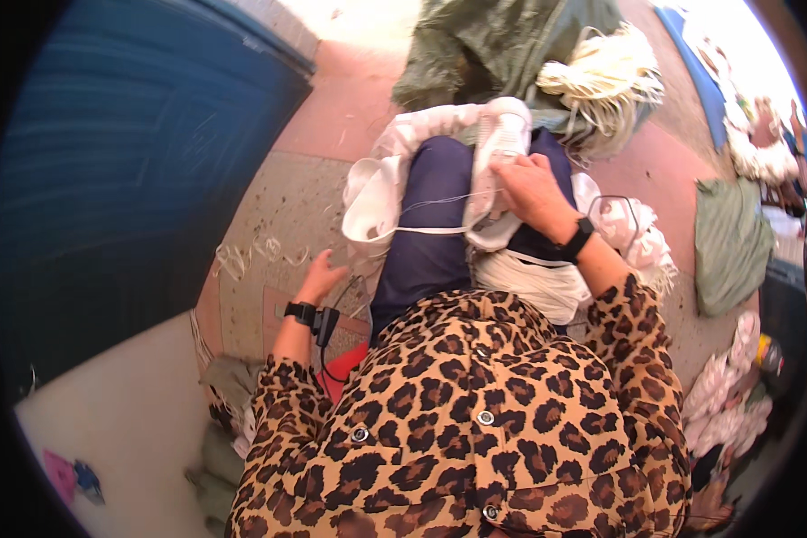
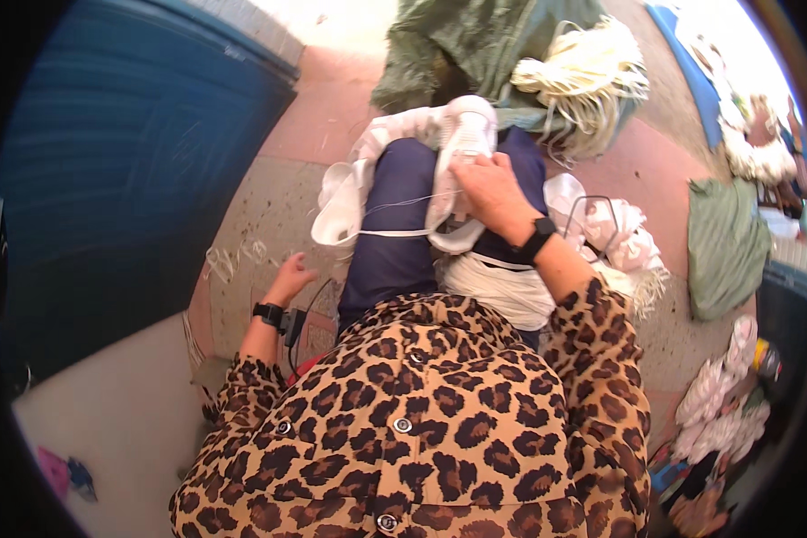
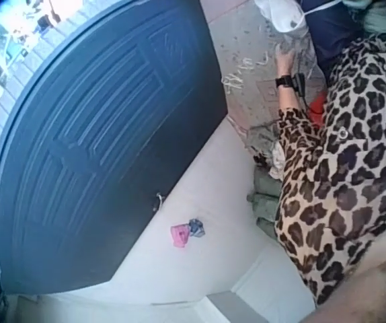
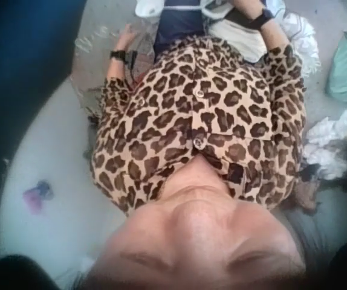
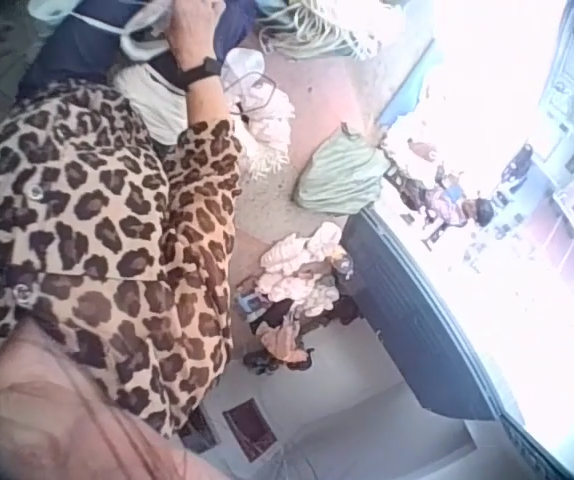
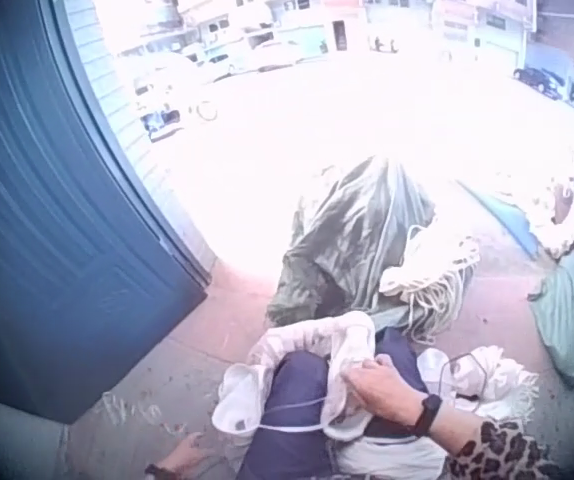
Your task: Lacing shoes together and organizing them.
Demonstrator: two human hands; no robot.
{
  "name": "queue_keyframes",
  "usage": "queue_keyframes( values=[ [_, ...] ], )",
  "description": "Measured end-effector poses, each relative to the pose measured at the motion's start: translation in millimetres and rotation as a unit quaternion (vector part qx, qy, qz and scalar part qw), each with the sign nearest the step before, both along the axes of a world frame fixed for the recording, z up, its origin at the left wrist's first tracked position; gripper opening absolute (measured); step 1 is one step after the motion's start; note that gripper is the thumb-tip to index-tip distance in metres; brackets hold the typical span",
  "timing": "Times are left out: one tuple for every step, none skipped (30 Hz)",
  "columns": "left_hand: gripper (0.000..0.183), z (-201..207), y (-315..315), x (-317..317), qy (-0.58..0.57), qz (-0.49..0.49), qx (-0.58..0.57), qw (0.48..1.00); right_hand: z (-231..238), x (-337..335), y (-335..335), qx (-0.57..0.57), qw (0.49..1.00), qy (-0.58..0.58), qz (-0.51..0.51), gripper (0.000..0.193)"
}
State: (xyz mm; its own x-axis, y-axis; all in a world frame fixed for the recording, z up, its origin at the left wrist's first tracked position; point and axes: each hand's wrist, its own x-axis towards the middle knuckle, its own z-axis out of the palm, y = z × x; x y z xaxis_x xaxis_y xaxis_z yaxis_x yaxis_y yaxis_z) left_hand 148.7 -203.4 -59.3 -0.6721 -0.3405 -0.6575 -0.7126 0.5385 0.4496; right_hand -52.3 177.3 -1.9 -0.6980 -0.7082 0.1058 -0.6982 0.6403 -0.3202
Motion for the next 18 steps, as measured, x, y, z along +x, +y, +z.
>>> queue_keyframes(
  values=[
    [0.078,-8,0,15,-0.044,0.005,0.049,0.998,3,-4,1,0.0,1.0,-0.017,0.024,0.031],
    [0.081,-17,0,25,-0.05,0.005,0.079,0.996,6,-10,3,-0.016,0.999,-0.005,0.049,0.024],
    [0.084,-28,4,32,-0.066,-0.003,0.111,0.992,10,-18,3,0.0,0.999,-0.015,0.05,0.017],
    [0.088,-38,7,36,-0.051,-0.018,0.145,0.988,12,-26,2,-0.033,0.998,0.0,0.048,0.009],
    [0.088,-49,7,39,-0.066,-0.033,0.146,0.987,14,-32,-3,-0.03,0.999,-0.004,0.035,0.007],
    [0.088,-62,12,36,-0.055,-0.054,0.148,0.986,13,-43,-6,-0.027,0.999,0.013,0.037,0.006],
    [0.089,-76,16,32,-0.053,-0.078,0.152,0.984,13,-53,-12,-0.021,0.999,0.033,0.036,0.006],
    [0.083,-89,17,29,-0.014,-0.104,0.151,0.983,12,-63,-20,-0.025,0.999,0.027,0.025,0.005],
    [0.079,-101,19,23,-0.019,-0.087,0.138,0.986,10,-74,-28,-0.023,1.0,0.017,0.006,0.008],
    [0.075,-111,18,20,-0.052,-0.079,0.136,0.986,9,-84,-36,-0.042,0.999,-0.009,-0.01,0.013],
    [0.071,-119,19,15,-0.087,-0.068,0.132,0.985,7,-94,-41,-0.077,0.993,-0.081,-0.023,0.017],
    [0.052,-125,19,13,0.011,-0.081,0.117,0.99,7,-99,-46,-0.07,0.987,-0.137,-0.039,0.02],
    [0.048,-128,19,11,0.062,-0.075,0.104,0.99,4,-107,-48,-0.063,0.976,-0.199,-0.057,0.023],
    [0.044,-127,17,9,0.107,-0.066,0.078,0.989,4,-112,-49,-0.036,0.981,-0.186,-0.043,0.024],
    [0.041,-124,14,8,0.131,-0.059,0.054,0.988,1,-116,-51,-0.009,0.985,-0.172,-0.029,0.026],
    [0.039,-115,6,6,0.082,0.019,0.123,0.989,0,-120,-49,0.013,0.988,-0.155,-0.003,0.027],
    [0.038,-105,-1,2,0.04,0.036,0.129,0.99,-1,-123,-49,0.064,0.984,-0.165,-0.024,0.028],
    [0.04,-89,-15,0,0.0,0.051,0.146,0.988,-5,-127,-50,0.106,0.979,-0.171,-0.03,0.028]
  ],
)
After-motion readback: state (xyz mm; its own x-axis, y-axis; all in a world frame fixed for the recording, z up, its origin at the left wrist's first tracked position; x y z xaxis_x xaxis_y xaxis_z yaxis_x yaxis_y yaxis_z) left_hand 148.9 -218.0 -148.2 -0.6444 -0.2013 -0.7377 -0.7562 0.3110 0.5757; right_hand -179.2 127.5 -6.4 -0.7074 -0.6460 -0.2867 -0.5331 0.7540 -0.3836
